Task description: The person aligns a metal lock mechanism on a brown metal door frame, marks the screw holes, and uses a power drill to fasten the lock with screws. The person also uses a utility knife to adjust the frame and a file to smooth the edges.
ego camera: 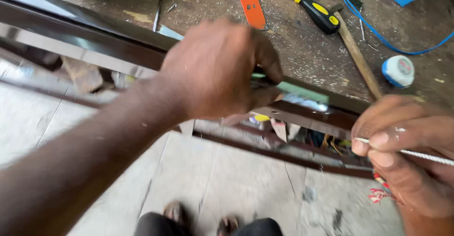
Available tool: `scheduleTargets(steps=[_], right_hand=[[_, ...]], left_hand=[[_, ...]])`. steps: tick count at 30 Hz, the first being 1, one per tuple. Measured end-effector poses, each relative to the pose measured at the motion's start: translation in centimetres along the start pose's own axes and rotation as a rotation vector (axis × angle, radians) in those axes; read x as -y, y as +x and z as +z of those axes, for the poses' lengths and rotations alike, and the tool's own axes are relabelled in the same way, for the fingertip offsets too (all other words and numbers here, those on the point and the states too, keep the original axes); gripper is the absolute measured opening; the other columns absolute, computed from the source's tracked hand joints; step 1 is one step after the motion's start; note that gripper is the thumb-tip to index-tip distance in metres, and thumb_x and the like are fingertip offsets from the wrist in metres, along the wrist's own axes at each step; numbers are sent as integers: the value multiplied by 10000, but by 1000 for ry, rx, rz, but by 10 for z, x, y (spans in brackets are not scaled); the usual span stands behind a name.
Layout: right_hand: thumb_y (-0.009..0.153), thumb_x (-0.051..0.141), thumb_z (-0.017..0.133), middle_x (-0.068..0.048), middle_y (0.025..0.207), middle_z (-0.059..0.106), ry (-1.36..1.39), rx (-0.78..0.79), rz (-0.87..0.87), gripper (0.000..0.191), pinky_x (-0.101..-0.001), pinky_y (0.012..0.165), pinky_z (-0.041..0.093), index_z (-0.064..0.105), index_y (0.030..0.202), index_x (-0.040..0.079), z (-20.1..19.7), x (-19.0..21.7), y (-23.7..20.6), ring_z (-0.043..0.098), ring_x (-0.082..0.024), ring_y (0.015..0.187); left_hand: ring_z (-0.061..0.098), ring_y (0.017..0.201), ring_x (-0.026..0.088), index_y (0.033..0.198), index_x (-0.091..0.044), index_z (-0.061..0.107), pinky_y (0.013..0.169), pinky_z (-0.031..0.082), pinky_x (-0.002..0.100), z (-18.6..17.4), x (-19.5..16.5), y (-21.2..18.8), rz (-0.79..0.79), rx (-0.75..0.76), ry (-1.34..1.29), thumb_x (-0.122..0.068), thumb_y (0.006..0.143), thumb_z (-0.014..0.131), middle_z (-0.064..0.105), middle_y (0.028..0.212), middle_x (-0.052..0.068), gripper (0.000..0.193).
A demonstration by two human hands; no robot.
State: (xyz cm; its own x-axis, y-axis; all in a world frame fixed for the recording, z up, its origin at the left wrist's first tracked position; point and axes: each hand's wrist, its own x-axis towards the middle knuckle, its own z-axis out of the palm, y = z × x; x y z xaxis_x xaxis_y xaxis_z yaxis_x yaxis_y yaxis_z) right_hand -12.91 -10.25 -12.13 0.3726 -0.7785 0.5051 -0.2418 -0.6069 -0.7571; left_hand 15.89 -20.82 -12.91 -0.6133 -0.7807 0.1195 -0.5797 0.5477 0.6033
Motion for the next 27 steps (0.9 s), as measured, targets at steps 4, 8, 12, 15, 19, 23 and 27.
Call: scheduleTargets(steps=[4,8,12,15,19,23,27], right_hand=[[928,78,634,-89,929,701,-420,103,-194,76,-284,650,583,592,985,107,19,-19,0,674,-193,802],[906,3,635,-115,843,713,-690,117,-371,123,-276,637,554,576,887,109,20,-36,-4,683,-166,723],[902,-46,648,-169,838,696,-613,9,-573,121,-242,634,567,563,949,26,17,-33,-14,667,-157,724],[937,-55,662,-177,846,697,-618,7,-624,124,-251,661,572,577,958,32,24,-26,-11,686,-152,721],[957,-10,667,-176,878,693,-645,9,-585,131,-263,691,574,553,991,47,33,-21,0,687,-157,752],[992,37,667,-173,930,685,-675,-48,-523,140,-273,735,583,528,998,54,24,-28,-4,674,-164,769],[1051,42,674,-173,924,692,-821,-19,-534,152,-264,720,571,532,997,43,8,-34,-10,678,-179,785]], left_hand=[[729,676,123,859,-136,803,642,580,321,5,12,7,425,-235,50,-288,784,846,759,799,-9,174],[711,658,105,859,-117,792,638,562,324,8,6,11,437,-257,54,-350,775,865,758,751,-27,258],[716,664,163,865,-77,816,625,577,362,0,-8,-3,522,-284,70,-299,742,865,783,777,27,258],[754,717,175,1002,-107,775,676,605,350,-2,-16,-9,302,-293,-2,-336,739,857,791,875,33,358],[767,743,208,1012,-110,794,717,608,362,-5,-14,-4,263,-378,99,-367,698,899,791,923,65,419],[766,743,209,1007,-107,794,716,608,362,-2,-9,-4,270,-356,79,-367,695,899,791,921,66,419],[766,743,210,1003,-105,793,716,608,363,-5,-13,-8,297,-373,74,-366,692,899,791,918,68,420]])
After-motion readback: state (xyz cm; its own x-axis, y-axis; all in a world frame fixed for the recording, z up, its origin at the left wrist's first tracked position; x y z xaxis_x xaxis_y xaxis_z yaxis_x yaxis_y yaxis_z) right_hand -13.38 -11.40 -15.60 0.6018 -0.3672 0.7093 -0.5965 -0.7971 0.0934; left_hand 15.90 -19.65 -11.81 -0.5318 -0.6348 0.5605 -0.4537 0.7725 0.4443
